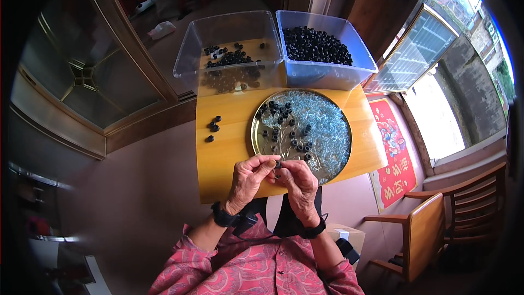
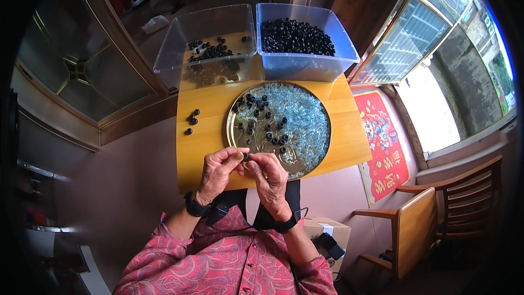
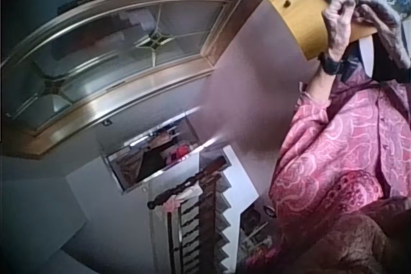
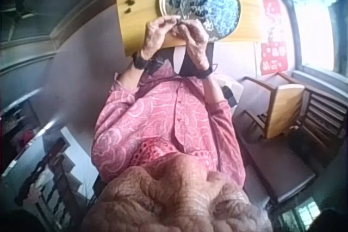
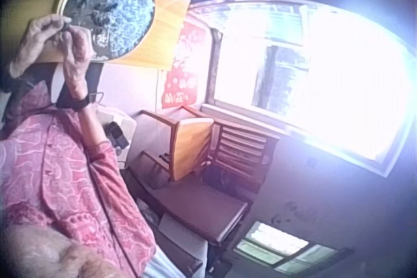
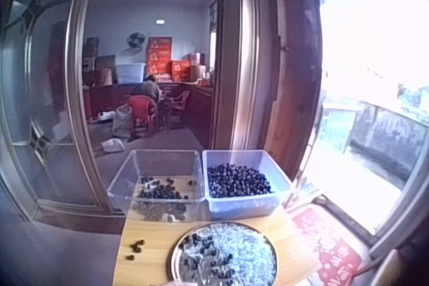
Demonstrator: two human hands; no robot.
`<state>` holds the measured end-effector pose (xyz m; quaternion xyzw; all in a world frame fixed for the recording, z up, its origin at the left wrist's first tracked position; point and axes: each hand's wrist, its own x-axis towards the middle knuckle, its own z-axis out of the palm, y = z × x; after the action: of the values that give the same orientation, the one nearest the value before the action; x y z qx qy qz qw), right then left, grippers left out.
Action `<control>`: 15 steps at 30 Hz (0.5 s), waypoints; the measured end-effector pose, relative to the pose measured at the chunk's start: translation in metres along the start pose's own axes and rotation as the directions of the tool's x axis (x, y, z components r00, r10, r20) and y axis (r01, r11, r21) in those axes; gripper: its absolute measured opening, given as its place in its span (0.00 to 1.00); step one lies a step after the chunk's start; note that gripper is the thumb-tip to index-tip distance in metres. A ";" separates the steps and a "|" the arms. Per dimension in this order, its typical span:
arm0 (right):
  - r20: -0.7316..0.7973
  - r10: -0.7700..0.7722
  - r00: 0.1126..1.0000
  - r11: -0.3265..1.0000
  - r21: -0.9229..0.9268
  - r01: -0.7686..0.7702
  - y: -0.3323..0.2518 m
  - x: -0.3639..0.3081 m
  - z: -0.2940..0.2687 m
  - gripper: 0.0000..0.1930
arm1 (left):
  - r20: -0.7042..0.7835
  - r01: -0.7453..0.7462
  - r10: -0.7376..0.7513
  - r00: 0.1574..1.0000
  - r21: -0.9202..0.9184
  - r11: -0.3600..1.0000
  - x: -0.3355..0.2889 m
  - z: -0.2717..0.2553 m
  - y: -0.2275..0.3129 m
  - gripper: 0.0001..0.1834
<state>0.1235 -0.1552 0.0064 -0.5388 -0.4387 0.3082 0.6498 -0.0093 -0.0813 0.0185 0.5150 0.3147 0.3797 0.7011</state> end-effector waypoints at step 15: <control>0.038 -0.036 0.999 0.993 0.113 0.031 -0.009 -0.006 -0.003 0.06 | 0.155 0.038 -0.053 0.986 0.103 0.994 -0.007 -0.007 0.037 0.12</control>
<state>0.1228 -0.1637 0.0136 -0.4875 -0.4427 0.3323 0.6753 -0.0264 -0.0771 0.0526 0.5704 0.2885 0.3054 0.7057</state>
